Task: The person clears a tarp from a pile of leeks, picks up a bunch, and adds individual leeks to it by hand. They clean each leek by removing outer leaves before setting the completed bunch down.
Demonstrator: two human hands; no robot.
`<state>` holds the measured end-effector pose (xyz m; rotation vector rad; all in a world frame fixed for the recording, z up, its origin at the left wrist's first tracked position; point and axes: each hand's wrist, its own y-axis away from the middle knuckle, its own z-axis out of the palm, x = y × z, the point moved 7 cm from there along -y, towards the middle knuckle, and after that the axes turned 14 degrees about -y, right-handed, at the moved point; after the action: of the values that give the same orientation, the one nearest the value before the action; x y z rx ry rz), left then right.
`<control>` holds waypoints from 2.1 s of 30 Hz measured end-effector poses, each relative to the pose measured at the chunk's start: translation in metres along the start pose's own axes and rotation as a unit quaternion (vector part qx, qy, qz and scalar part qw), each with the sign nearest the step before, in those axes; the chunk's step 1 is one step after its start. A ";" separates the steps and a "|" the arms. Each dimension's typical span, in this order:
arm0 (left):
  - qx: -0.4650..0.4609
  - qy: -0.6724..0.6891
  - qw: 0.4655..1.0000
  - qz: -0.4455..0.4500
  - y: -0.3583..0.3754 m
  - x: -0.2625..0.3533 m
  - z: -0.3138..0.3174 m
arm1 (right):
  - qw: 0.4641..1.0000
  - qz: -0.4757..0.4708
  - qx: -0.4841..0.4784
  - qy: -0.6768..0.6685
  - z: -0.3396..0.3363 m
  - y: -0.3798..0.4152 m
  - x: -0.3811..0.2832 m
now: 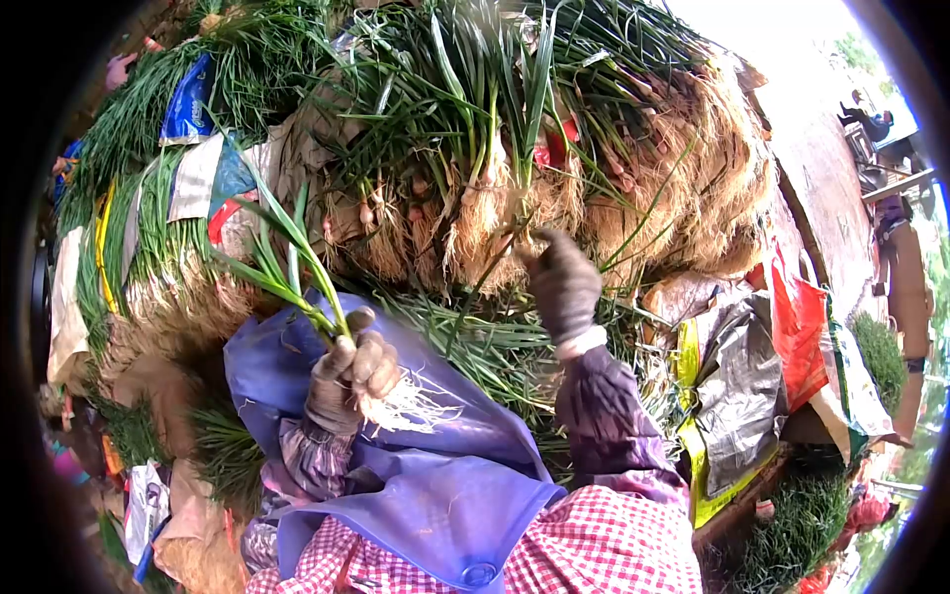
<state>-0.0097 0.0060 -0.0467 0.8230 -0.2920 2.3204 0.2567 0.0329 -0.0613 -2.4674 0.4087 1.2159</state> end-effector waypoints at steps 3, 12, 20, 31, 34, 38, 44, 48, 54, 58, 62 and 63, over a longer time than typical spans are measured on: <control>0.044 -0.001 0.999 -0.029 -0.002 -0.015 -0.010 | 0.995 -0.073 -0.041 -0.045 0.008 -0.028 -0.009; 0.054 -0.002 0.998 0.040 0.001 -0.002 -0.026 | 0.992 0.041 -0.107 -0.051 -0.010 0.002 -0.002; 0.044 -0.005 0.997 0.064 0.006 0.003 -0.029 | 0.977 -0.181 -0.015 -0.110 -0.039 0.009 -0.060; 0.096 -0.092 0.990 0.041 0.005 -0.001 -0.026 | 0.996 -0.090 0.018 -0.003 0.003 0.023 0.019; 0.153 -0.102 0.982 -0.045 0.006 -0.004 -0.021 | 0.990 0.100 -0.031 -0.096 0.021 -0.020 0.019; 0.095 -0.225 0.969 0.033 -0.030 -0.001 0.001 | 0.893 0.223 -0.279 -0.273 0.057 0.006 -0.017; 0.149 -0.232 0.960 -0.054 -0.028 -0.044 -0.024 | 0.824 0.227 -0.283 -0.435 0.043 0.044 -0.070; 0.087 -0.339 0.936 -0.020 -0.026 -0.032 -0.010 | 0.728 0.274 -0.319 -0.542 0.044 0.050 -0.086; 0.132 -0.200 0.966 -0.095 -0.017 -0.031 -0.022 | 0.495 0.167 -0.194 -0.830 -0.002 0.005 -0.075; 0.127 -0.160 0.976 -0.070 -0.014 -0.034 -0.027 | 0.741 0.073 -0.215 -0.632 -0.036 0.004 -0.042; 0.074 -0.107 0.979 -0.154 -0.015 -0.057 -0.057 | 0.830 0.180 -0.525 0.058 0.019 0.072 0.025; 0.104 -0.118 0.979 -0.130 -0.012 -0.045 -0.046 | 0.798 0.166 -0.536 0.220 0.025 0.079 0.016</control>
<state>0.0029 0.0111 -0.1108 1.1695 -0.0368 2.0319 0.2163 -0.0283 -0.1027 -3.8451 0.3104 1.1508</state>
